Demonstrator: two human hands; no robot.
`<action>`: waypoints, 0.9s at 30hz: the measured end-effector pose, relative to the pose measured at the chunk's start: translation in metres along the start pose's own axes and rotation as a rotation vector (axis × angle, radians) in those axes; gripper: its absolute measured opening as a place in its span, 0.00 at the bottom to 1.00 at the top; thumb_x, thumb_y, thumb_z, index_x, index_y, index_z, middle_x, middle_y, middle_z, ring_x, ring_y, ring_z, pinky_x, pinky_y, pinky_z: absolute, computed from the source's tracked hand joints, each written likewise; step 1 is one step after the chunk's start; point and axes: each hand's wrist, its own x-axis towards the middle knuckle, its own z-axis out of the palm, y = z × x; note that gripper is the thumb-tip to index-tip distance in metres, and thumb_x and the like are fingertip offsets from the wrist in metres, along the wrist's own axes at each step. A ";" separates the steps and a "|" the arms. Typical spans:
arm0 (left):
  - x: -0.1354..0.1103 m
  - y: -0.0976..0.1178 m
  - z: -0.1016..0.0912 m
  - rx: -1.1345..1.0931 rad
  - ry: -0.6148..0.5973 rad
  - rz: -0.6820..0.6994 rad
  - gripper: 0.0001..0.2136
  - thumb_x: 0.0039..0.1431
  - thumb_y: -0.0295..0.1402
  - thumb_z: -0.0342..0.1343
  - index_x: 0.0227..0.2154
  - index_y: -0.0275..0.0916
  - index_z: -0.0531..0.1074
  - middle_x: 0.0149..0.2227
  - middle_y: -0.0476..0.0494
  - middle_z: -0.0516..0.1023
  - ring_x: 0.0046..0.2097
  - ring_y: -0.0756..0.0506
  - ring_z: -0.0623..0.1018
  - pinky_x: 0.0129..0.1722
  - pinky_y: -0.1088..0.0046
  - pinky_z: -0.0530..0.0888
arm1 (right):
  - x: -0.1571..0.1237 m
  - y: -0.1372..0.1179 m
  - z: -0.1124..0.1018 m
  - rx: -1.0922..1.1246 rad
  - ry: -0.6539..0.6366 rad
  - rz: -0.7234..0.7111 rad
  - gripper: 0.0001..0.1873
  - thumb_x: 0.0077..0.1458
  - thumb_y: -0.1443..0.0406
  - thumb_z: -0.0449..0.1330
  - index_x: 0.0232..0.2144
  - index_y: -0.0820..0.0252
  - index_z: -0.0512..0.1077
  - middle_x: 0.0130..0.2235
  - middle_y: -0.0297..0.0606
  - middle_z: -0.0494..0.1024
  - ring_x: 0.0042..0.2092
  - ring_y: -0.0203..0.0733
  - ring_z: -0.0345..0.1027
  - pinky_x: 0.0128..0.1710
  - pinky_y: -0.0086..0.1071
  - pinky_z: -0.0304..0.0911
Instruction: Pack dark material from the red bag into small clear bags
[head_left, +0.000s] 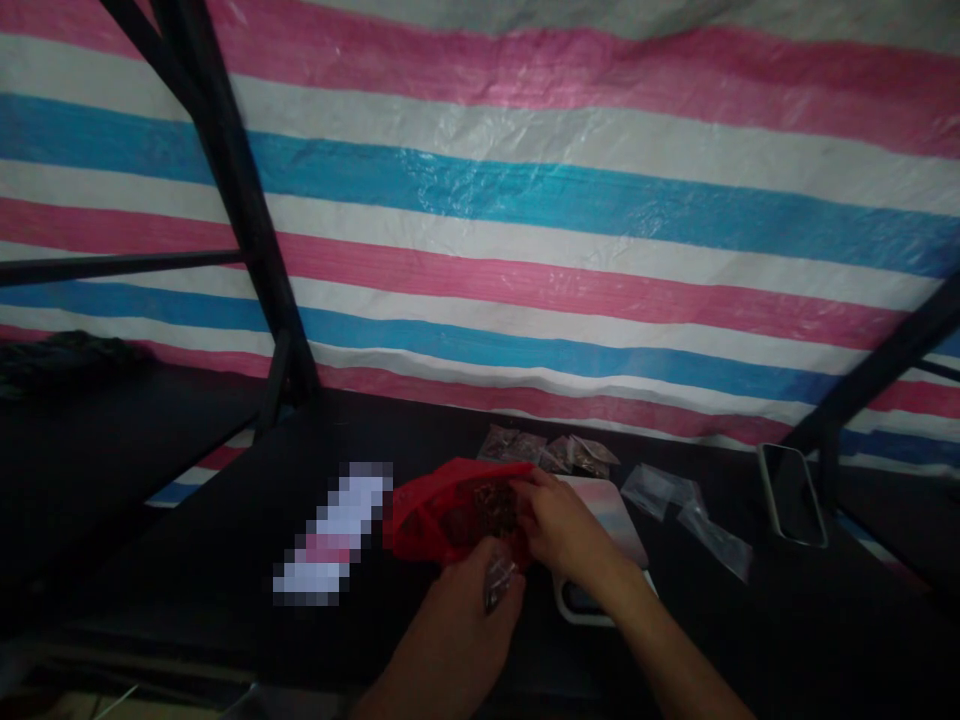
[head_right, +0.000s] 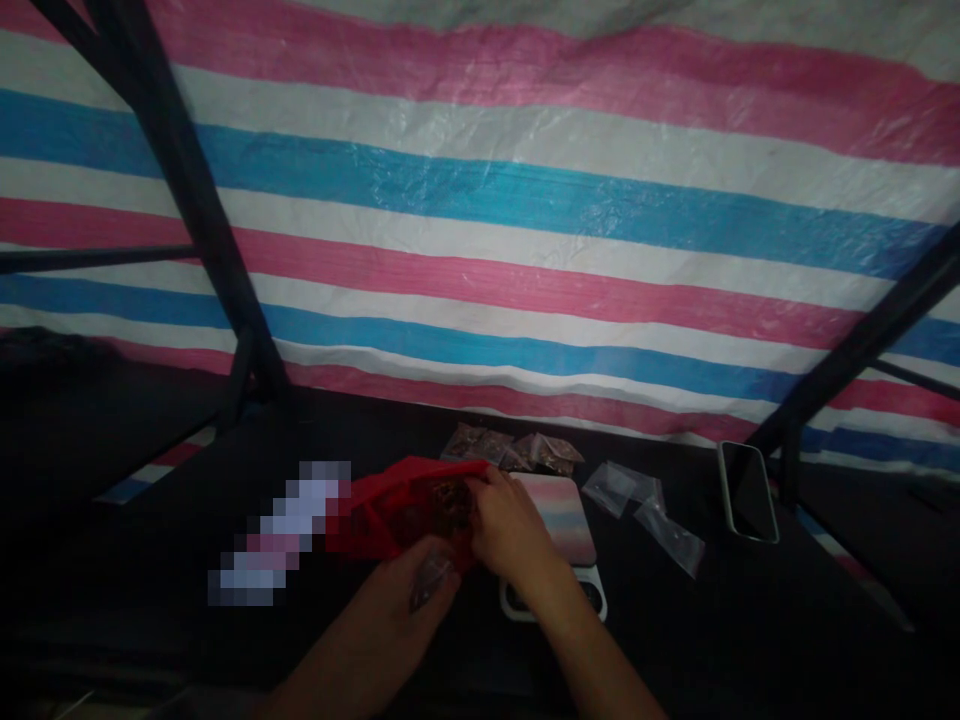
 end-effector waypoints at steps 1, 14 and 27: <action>-0.004 -0.002 0.006 -0.050 -0.015 -0.002 0.09 0.66 0.39 0.53 0.41 0.45 0.77 0.40 0.43 0.85 0.43 0.39 0.83 0.43 0.65 0.73 | 0.000 0.002 -0.001 0.027 -0.001 -0.004 0.30 0.57 0.77 0.59 0.60 0.60 0.75 0.62 0.48 0.77 0.61 0.51 0.71 0.62 0.39 0.63; 0.005 -0.008 0.025 -0.385 0.318 -0.057 0.20 0.63 0.50 0.54 0.48 0.40 0.74 0.48 0.36 0.82 0.52 0.36 0.81 0.55 0.56 0.75 | 0.006 -0.010 -0.001 0.059 -0.038 0.149 0.15 0.69 0.68 0.57 0.54 0.63 0.77 0.54 0.51 0.83 0.57 0.53 0.76 0.56 0.38 0.66; 0.025 -0.014 0.017 -0.806 0.673 -0.104 0.24 0.51 0.51 0.67 0.43 0.40 0.72 0.39 0.45 0.80 0.41 0.43 0.82 0.40 0.64 0.81 | 0.005 -0.003 0.013 0.628 -0.063 0.077 0.13 0.55 0.74 0.62 0.40 0.58 0.82 0.40 0.38 0.87 0.41 0.44 0.82 0.39 0.31 0.69</action>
